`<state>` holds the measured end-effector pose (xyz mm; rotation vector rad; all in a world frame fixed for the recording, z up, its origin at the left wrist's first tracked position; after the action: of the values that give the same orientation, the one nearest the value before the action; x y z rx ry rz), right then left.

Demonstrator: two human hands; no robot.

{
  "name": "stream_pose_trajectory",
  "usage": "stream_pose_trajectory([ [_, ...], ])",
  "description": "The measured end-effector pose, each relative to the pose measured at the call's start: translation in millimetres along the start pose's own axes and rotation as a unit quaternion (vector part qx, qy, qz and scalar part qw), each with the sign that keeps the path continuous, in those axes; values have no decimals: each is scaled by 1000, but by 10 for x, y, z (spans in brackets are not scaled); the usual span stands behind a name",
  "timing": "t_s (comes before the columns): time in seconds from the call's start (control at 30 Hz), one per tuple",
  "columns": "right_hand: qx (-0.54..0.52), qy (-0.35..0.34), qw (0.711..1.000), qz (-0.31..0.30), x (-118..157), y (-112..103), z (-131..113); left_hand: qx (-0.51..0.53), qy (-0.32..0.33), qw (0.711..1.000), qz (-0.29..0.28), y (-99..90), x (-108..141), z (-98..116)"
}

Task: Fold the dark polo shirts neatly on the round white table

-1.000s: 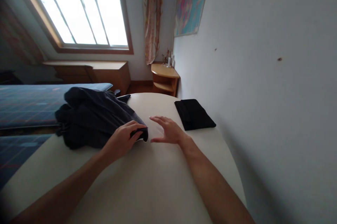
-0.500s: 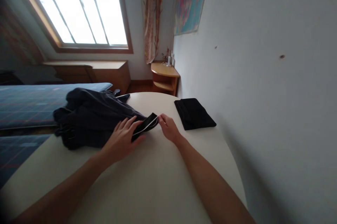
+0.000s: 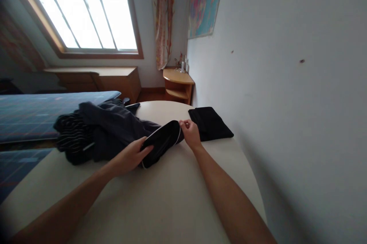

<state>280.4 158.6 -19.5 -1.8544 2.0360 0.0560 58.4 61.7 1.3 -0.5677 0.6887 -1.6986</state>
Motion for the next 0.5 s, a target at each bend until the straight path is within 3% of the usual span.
stream_pose_trajectory([
  [0.07,8,-7,1000,-19,-8,-8,17,111,21,993,-24,-18,16,88],
  [0.13,24,-23,999,-32,-8,-6,21,129,19,991,1,-117,15,94],
  [0.27,83,-80,993,-13,18,-3,-43,-35,-14,993,112,-354,9,-43],
  [0.4,211,-169,962,-43,113,108,-210,-151,-26,982,110,-348,20,-108],
  [0.5,276,-197,937,-88,203,232,-305,-185,-27,976,111,-311,34,-79],
])
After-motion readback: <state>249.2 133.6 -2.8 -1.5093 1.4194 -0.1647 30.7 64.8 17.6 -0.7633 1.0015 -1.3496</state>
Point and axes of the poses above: each hand's wrist, its own x-axis away from the middle knuckle, its own y-axis out of the palm, z = x × y, the point moved 6 cm from there along -x, towards the middle knuckle, and after that the axes turned 1 degree about -x, right-handed, at the moved point
